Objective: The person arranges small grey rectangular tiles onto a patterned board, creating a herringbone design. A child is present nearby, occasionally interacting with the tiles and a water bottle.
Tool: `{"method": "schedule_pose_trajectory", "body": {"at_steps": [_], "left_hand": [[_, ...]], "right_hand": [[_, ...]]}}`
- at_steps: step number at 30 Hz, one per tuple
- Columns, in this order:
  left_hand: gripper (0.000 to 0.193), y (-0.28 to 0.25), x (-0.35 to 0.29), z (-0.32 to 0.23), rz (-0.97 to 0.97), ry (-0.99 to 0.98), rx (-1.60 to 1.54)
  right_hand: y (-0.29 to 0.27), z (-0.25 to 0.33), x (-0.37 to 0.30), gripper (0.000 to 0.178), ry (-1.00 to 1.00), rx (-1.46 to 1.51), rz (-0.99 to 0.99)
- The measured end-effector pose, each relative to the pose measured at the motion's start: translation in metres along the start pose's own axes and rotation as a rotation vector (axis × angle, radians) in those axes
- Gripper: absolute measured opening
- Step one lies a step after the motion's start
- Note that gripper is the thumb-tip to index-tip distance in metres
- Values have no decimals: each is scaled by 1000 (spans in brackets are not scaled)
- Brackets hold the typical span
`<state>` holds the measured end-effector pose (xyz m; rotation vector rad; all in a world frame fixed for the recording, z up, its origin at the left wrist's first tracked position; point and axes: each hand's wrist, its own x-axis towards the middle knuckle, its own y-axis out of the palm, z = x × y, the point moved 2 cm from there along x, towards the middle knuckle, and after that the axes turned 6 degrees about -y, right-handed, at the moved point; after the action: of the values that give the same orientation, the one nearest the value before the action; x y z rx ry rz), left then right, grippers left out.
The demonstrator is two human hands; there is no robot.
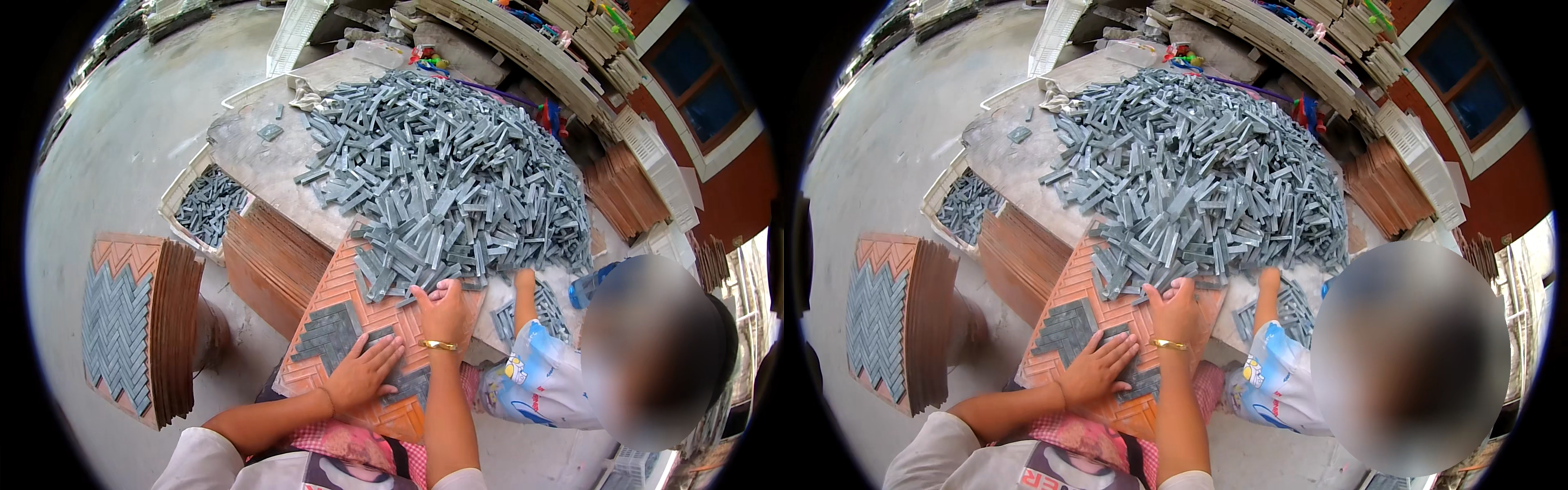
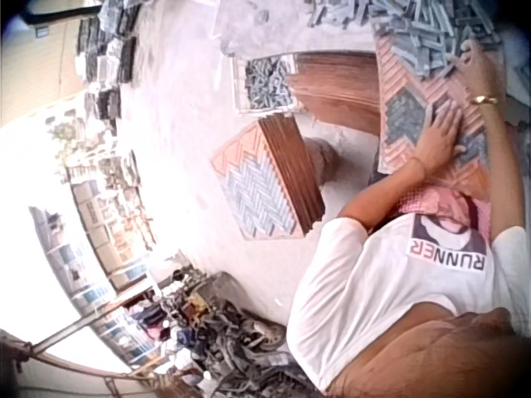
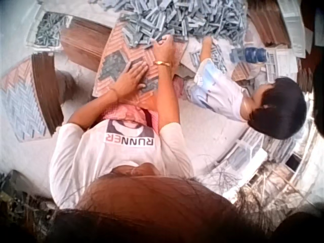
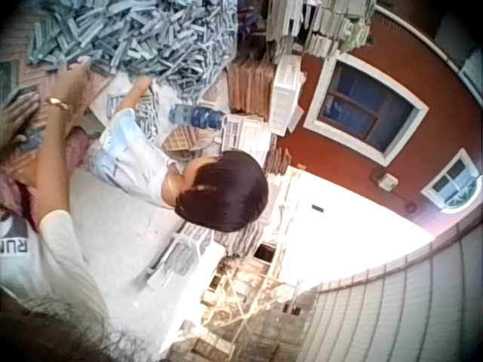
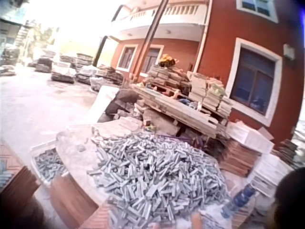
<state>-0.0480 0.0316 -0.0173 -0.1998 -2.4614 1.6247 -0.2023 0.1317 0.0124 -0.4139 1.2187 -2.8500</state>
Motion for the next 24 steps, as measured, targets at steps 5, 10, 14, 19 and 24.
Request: {"method": "schedule_pose_trajectory", "body": {"at_steps": [5,10,14,19,24], "left_hand": [[76,-1,-2,0,-14,3,-8],[77,1,-3,2,-6,4,-36],[77,2,-6,0,0,-12,-17],[75,2,-15,-1,28,-24,3],[74,-2,-17,-2,20,-41,-21]], "right_hand": [[8,-24,3,26,170,404,72],[-19,-51,-17,18,315,689,259],[-37,-56,-49,13,149,405,294],[-40,-35,-78,14,24,61,329],[-27,-33,-83,10,-25,164,260]]}}
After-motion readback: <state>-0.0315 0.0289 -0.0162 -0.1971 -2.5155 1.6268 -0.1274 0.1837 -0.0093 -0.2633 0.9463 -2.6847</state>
